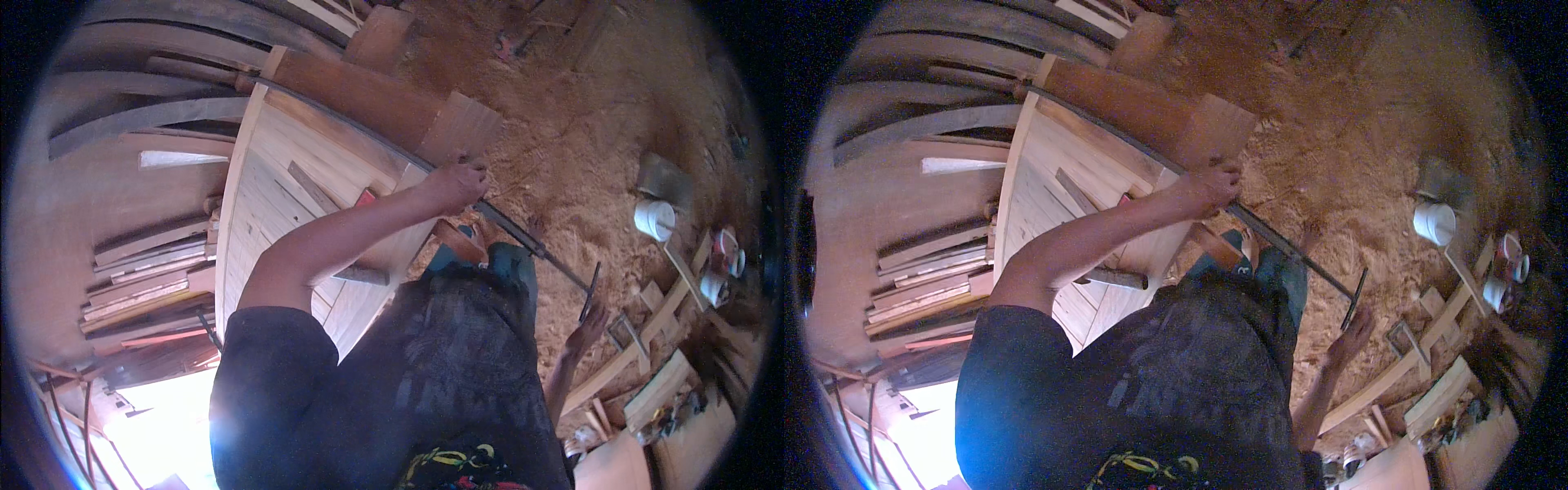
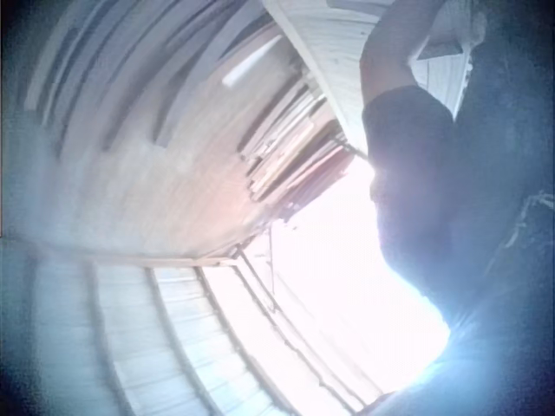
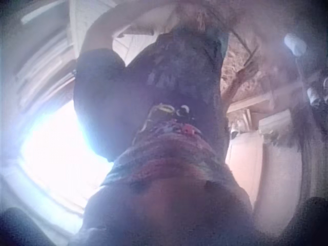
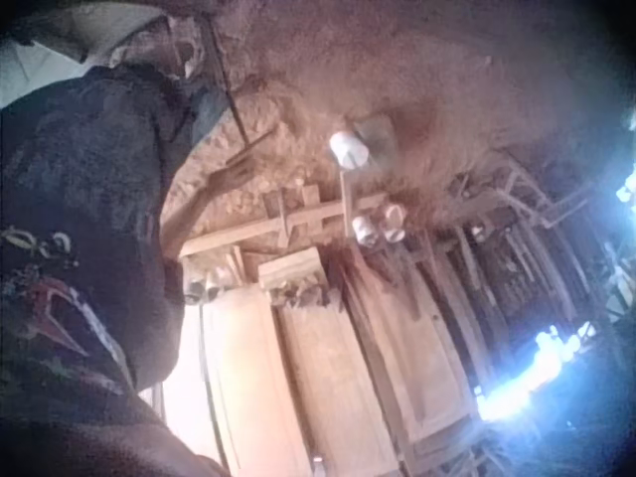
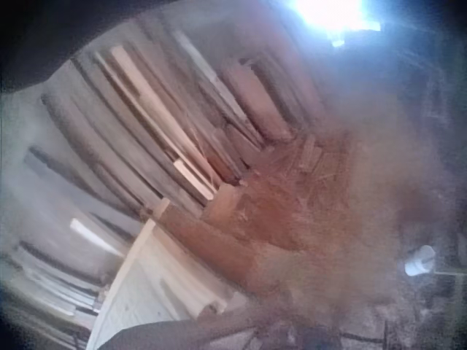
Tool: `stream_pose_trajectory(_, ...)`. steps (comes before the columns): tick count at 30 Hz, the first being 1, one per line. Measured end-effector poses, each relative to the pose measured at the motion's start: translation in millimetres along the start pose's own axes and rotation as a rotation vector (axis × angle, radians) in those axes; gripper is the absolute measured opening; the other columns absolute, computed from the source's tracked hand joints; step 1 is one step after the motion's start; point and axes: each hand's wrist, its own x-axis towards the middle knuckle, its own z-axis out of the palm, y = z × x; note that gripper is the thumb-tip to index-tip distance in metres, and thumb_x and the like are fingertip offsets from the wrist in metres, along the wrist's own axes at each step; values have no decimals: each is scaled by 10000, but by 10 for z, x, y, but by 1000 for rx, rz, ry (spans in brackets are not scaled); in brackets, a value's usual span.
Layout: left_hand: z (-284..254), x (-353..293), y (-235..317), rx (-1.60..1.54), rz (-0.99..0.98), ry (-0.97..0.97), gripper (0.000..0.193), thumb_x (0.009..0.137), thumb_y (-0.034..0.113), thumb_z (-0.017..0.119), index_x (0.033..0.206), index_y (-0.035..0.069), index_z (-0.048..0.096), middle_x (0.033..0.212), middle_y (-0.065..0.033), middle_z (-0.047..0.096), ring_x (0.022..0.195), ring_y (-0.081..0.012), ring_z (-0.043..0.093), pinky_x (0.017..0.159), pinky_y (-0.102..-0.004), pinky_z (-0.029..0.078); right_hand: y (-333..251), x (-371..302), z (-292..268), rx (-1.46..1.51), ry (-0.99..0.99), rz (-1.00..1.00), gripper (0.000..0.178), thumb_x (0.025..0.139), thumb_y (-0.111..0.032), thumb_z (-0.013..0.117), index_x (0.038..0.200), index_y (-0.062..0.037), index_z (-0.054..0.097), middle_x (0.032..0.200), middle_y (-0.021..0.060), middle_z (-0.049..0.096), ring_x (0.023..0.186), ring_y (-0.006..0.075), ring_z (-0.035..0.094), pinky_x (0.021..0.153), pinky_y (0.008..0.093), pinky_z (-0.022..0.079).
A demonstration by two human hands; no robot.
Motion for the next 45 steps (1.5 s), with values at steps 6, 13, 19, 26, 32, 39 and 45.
stream_pose_trajectory(6, -94, -52, 6, 8, -5, 49, 264, 765, 158, 763, 1021, 116, 710, 1106, -69, 674, 1252, -236, 555, 1047, -557, 387, -659, 130, 34, 617, -506, 363, 544, 1082, -469, 456, 1309, -8, 634, 924, 92, 682, 751, 172, 651, 628, 301, 517)
stream_pose_trajectory(13, -21, -59, 7, 87, -20, 80, 258, 744, 195, 783, 987, 123, 734, 1098, -39, 684, 1245, -234, 557, 1062, -566, 360, -474, 215, 98, 561, -441, 190, 336, 1025, -256, 636, 1177, 40, 675, 786, 38, 627, 601, 89, 548, 517, 244, 435)
stream_pose_trajectory(19, -28, -81, 41, 31, -37, 75, 204, 753, 143, 757, 955, 116, 741, 1077, -29, 688, 1255, -222, 551, 1095, -580, 351, -620, 240, 123, 546, -438, 189, 302, 1019, -226, 633, 1151, 36, 706, 804, 79, 690, 620, 134, 624, 549, 274, 501)
stream_pose_trajectory(26, -25, -76, -13, 40, 7, 30, 393, 720, 269, 790, 1070, 125, 686, 1149, -37, 673, 1280, -255, 550, 1056, -557, 381, -438, 259, -1, 243, -394, 58, 351, 1049, -247, 582, 1257, 22, 667, 1032, 128, 705, 933, 211, 682, 841, 353, 538)
stream_pose_trajectory(32, 14, -114, 22, 19, 19, 213, 163, 804, 204, 717, 954, 141, 738, 1044, -52, 706, 1213, -219, 583, 1060, -581, 379, -1011, 86, -114, -509, -302, -834, 457, 1062, -269, 547, 1452, -31, 534, 1434, 212, 533, 1290, 357, 537, 1073, 435, 436)
stream_pose_trajectory(39, -64, -97, 58, -1, 2, 181, 149, 829, 219, 697, 959, 156, 734, 979, -51, 687, 1189, -218, 593, 1080, -580, 348, -530, 790, 232, 111, -595, 387, 596, 1021, -581, 533, 809, -49, 697, 643, 62, 631, 470, 167, 534, 460, 315, 396)
stream_pose_trajectory(45, -84, -98, 3, -80, 34, 110, 243, 837, 229, 692, 1055, 123, 704, 1111, -78, 687, 1307, -278, 528, 1127, -586, 320, -853, 791, 321, 167, -629, 737, 498, 980, -541, 624, 817, -70, 649, 604, 24, 537, 441, 161, 500, 426, 295, 367)
